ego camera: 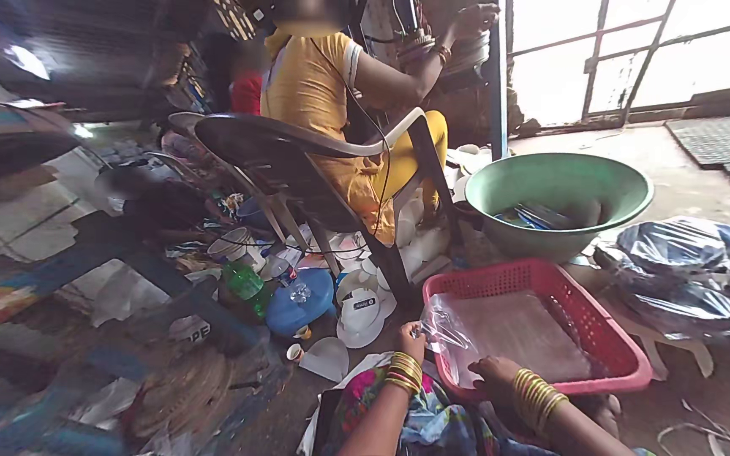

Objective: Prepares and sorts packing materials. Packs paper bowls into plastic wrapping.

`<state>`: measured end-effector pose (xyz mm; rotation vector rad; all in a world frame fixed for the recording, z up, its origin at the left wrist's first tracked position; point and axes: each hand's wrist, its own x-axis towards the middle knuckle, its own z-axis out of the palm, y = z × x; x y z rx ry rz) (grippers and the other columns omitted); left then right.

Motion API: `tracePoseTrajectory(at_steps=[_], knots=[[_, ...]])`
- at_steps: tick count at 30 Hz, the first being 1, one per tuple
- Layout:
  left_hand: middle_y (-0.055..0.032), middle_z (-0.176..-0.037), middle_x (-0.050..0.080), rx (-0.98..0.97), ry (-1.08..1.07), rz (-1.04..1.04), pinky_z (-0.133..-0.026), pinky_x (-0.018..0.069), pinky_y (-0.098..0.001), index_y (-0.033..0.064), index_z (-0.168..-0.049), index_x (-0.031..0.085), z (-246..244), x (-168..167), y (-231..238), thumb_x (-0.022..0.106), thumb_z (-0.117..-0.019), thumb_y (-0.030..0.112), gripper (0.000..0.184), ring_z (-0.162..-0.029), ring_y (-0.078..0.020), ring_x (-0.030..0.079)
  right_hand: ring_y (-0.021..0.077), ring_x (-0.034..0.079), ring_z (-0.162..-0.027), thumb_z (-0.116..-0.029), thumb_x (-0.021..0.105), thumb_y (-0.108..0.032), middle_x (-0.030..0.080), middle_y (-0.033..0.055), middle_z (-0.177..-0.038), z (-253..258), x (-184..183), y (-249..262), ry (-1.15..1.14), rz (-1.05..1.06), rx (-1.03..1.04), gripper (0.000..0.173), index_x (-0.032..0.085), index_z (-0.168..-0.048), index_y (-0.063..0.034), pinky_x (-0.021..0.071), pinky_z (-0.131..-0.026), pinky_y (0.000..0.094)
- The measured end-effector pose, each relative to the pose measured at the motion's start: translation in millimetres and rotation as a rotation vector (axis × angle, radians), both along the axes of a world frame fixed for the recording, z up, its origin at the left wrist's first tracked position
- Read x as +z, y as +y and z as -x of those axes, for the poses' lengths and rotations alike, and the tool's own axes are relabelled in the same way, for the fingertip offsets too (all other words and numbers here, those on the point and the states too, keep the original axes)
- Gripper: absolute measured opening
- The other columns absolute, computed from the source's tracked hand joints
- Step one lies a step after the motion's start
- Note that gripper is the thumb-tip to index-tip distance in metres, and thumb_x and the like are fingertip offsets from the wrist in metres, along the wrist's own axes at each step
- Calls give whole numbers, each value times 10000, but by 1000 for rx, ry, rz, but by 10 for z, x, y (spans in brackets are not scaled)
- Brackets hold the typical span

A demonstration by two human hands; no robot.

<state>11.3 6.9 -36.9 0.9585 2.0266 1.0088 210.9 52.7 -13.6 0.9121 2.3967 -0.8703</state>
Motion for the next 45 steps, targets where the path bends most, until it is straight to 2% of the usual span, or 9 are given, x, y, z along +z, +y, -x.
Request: tracePoseTrajectory(at_steps=[25, 45], knots=[[-292, -1323, 600, -7, 0, 27, -966, 552, -445, -101, -1344, 573, 23, -48, 28, 597, -981, -18, 374, -1073, -344, 679, 431, 590, -1280, -1057, 533, -313, 641, 252, -1335, -5, -36, 7, 11, -14, -10, 450, 591, -1422, -56, 434, -1053, 639], [-293, -1322, 602, -14, -3, 12, -992, 538, -446, -104, -1336, 580, 14, -22, 11, 607, -975, -21, 371, -1106, -344, 668, 435, 587, -1278, -1069, 509, -312, 639, 262, -1327, -1, -67, 21, 8, -12, 3, 452, 583, -1425, -44, 434, -1051, 629]])
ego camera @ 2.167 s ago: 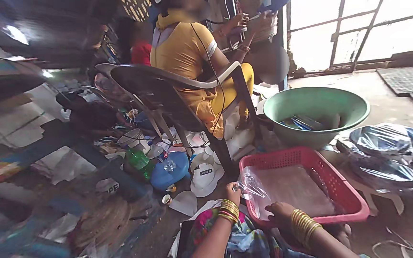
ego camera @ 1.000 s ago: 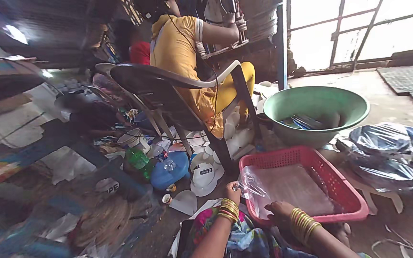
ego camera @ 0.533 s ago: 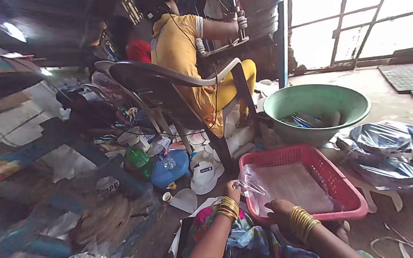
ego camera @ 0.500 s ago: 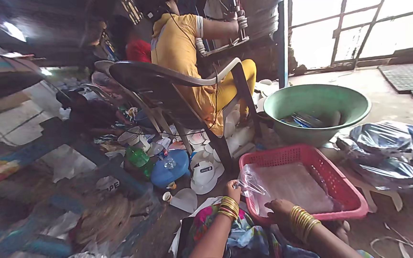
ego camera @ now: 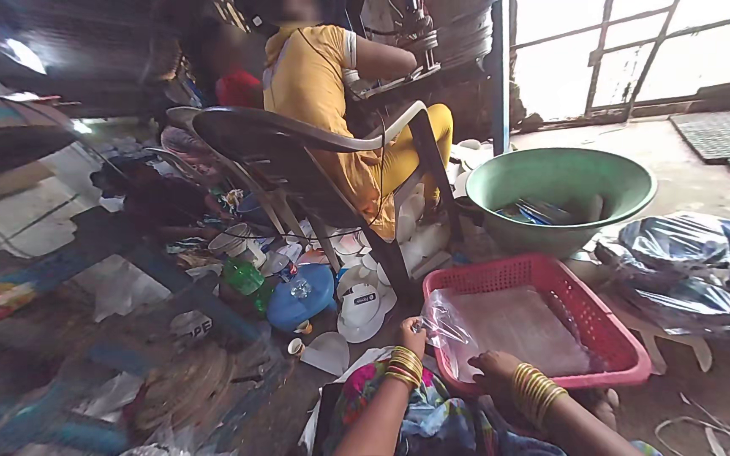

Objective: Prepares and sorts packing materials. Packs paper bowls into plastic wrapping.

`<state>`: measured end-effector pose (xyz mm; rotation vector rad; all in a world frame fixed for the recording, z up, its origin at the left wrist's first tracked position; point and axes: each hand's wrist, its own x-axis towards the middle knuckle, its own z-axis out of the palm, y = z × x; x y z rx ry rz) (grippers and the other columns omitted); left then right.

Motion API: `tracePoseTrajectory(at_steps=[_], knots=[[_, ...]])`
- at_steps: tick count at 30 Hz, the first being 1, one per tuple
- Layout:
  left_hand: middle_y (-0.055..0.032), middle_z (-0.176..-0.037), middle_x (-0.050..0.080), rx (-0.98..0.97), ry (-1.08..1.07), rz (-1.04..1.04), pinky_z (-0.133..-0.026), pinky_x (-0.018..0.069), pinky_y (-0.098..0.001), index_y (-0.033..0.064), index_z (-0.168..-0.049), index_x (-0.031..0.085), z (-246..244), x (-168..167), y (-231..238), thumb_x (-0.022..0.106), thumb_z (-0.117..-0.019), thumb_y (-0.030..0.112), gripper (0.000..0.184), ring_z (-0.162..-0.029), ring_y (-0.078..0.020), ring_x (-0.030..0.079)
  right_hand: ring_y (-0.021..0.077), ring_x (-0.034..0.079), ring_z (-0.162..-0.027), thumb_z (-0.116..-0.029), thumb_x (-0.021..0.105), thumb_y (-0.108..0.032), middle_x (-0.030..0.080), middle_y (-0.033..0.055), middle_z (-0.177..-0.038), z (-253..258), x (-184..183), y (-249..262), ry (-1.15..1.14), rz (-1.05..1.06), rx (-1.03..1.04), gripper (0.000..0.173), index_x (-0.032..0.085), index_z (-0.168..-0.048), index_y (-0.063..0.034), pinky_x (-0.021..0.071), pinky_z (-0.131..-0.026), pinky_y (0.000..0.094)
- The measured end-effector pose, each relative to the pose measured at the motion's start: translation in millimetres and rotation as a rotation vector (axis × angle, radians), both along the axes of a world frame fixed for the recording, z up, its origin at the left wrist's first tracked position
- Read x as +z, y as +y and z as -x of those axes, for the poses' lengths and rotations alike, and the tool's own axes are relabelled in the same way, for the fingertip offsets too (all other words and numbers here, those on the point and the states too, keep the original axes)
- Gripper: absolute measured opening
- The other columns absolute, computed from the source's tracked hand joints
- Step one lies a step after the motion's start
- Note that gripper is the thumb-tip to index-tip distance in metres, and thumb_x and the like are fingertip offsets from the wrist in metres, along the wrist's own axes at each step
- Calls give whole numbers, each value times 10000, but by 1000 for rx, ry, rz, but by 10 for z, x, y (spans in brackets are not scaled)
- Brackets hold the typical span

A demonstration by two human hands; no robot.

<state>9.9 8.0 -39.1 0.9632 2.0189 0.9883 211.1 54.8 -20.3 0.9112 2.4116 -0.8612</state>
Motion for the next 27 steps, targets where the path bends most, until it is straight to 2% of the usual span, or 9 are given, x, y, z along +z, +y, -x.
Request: tracePoseTrajectory(at_steps=[27], knots=[[-307, -1346, 583, -6, 0, 11, -1002, 531, -440, -120, -1354, 553, -40, 51, -24, 599, -979, -30, 388, -1133, -358, 656, 445, 593, -1268, -1062, 522, -302, 645, 264, -1317, -4, 7, -18, 9, 4, -23, 437, 598, -1409, -47, 440, -1040, 643]])
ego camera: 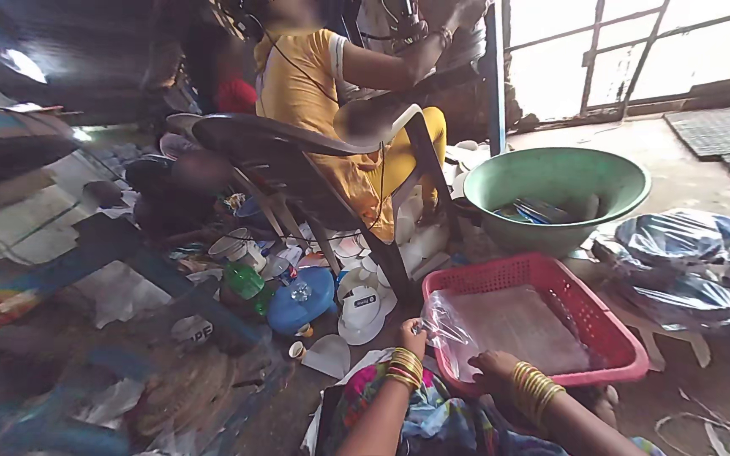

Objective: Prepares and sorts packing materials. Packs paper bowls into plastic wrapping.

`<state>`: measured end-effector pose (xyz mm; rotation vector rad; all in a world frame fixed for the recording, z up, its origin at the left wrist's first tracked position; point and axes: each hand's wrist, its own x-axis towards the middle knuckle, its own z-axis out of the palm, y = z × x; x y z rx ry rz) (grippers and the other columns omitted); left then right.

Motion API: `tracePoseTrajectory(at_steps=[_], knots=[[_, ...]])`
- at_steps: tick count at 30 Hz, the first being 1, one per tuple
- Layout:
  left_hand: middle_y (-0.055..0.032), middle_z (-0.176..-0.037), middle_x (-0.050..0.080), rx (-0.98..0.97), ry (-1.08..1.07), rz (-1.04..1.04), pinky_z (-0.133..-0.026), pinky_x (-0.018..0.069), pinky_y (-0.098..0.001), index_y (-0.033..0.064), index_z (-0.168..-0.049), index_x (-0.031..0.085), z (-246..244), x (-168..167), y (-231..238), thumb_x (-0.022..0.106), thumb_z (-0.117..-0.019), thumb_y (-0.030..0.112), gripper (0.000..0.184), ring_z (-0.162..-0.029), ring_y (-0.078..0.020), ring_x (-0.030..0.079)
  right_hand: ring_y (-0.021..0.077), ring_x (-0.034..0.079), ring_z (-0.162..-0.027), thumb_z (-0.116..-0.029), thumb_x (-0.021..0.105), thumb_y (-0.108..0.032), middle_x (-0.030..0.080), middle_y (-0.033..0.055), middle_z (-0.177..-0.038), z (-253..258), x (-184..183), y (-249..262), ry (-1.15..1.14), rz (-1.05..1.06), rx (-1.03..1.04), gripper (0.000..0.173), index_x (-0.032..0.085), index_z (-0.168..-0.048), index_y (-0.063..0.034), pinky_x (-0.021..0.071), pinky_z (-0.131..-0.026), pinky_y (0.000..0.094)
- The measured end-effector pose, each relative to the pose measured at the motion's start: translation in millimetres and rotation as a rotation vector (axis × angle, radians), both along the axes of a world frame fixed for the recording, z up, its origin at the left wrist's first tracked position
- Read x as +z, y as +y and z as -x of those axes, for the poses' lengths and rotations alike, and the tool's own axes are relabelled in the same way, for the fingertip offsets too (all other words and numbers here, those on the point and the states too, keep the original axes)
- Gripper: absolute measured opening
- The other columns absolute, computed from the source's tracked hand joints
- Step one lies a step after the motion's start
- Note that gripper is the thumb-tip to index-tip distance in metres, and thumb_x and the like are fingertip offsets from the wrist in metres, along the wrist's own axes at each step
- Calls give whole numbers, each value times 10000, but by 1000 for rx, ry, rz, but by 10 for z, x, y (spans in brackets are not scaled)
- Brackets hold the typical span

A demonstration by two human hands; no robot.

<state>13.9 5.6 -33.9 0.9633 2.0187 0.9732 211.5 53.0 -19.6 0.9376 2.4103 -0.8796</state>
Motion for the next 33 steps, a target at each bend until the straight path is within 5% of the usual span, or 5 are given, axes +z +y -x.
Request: tracePoseTrajectory(at_steps=[33], knots=[[-301, -1337, 588, -9, -6, 30, -975, 547, -447, -109, -1350, 561, 6, 7, 12, 596, -991, -10, 374, -1086, -353, 674, 438, 587, -1280, -1070, 511, -300, 639, 265, -1328, 10, -19, 23, -15, 10, 13, 441, 587, -1424, -49, 431, -1054, 634]])
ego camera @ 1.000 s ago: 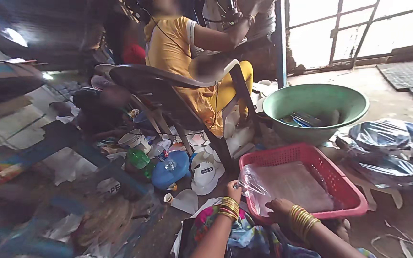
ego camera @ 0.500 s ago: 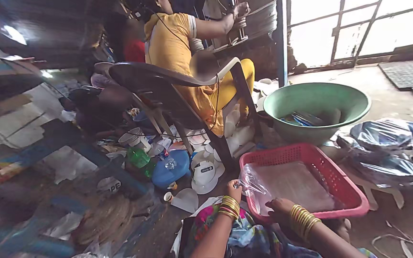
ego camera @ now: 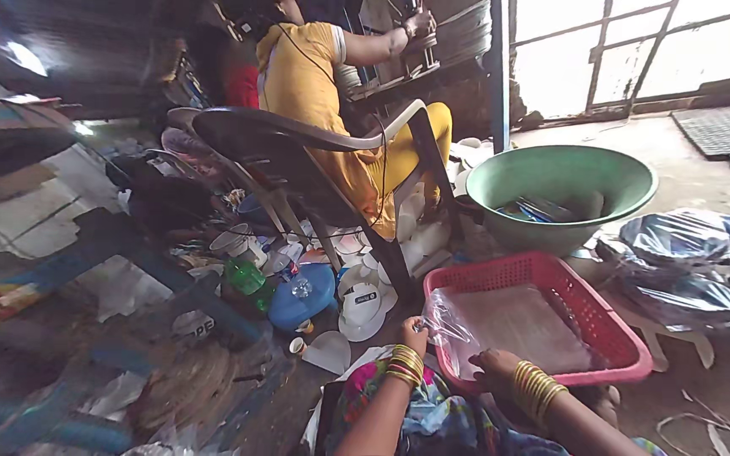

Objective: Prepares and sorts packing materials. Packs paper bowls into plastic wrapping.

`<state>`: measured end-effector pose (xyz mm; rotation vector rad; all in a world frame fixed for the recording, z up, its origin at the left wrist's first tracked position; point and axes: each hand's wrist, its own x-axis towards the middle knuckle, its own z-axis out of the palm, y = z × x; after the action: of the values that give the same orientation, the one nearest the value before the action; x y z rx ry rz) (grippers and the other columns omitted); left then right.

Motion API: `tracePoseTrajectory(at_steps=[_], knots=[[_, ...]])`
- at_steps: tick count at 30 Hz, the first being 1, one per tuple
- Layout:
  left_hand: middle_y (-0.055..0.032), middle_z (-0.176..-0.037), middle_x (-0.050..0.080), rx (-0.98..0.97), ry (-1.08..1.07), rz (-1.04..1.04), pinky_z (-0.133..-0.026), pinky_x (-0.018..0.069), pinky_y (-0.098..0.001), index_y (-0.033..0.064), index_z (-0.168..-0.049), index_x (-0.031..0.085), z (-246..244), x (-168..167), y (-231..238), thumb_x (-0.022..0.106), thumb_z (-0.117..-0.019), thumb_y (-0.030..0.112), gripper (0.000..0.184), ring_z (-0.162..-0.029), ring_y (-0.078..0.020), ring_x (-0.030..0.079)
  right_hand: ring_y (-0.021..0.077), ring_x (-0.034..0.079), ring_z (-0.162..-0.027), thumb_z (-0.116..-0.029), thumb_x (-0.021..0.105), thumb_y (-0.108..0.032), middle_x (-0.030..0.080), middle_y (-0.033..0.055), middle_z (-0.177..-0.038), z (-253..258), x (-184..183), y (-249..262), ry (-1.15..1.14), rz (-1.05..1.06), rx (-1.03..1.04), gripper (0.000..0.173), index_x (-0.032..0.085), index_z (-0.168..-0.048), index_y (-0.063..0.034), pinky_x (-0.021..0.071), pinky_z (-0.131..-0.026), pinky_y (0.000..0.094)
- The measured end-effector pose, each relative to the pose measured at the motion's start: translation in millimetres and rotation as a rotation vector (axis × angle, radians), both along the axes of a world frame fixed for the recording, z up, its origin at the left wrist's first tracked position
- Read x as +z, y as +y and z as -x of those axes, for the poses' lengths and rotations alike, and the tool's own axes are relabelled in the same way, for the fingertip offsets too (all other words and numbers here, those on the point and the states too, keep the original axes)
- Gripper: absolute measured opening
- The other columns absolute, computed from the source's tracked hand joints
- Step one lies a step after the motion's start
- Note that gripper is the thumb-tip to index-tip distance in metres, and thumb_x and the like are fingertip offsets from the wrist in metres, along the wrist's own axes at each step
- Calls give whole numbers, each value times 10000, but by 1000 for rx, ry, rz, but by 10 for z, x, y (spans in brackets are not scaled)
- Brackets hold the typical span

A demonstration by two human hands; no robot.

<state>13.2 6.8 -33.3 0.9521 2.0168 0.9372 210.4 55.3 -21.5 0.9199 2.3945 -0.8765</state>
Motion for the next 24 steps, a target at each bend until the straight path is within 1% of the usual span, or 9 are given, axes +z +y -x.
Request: tracePoseTrajectory(at_steps=[2, 10, 15, 19, 24], knots=[[-303, -1319, 593, -6, 3, -7, -958, 555, -449, -114, -1343, 562, 12, -31, 3, 595, -987, -11, 372, -1064, -354, 679, 442, 595, -1266, -1073, 504, -304, 644, 267, -1316, 5, -6, 7, -2, -2, 12, 438, 590, -1418, -48, 436, -1045, 637], [-289, -1329, 599, -16, 6, 6, -977, 549, -450, -100, -1351, 567, 32, -62, 11, 596, -992, 4, 375, -1080, -349, 680, 440, 590, -1275, -1072, 504, -304, 640, 263, -1328, 2, -15, 15, 9, -1, 11, 446, 583, -1428, -47, 432, -1056, 634], [-294, -1317, 603, -19, 8, 3, -974, 548, -452, -102, -1348, 569, 36, -77, 20, 599, -990, 5, 374, -1061, -347, 684, 436, 589, -1278, -1076, 498, -319, 640, 262, -1327, 7, 9, 7, -7, -5, 15, 450, 580, -1432, -54, 433, -1051, 635], [-298, -1324, 597, -24, -3, -4, -975, 548, -456, -107, -1349, 564, 33, -77, 13, 595, -991, -2, 374, -1070, -351, 681, 439, 589, -1276, -1075, 500, -311, 639, 264, -1329, 6, 6, 4, -5, -2, 13, 448, 579, -1433, -53, 435, -1052, 632], [-303, -1325, 587, -16, -26, -9, -947, 560, -445, -113, -1351, 557, 18, -63, 13, 592, -990, -17, 375, -1049, -351, 681, 441, 586, -1277, -1074, 506, -296, 635, 273, -1327, -1, 2, 12, 14, 0, 24, 440, 585, -1416, -29, 429, -1053, 634]])
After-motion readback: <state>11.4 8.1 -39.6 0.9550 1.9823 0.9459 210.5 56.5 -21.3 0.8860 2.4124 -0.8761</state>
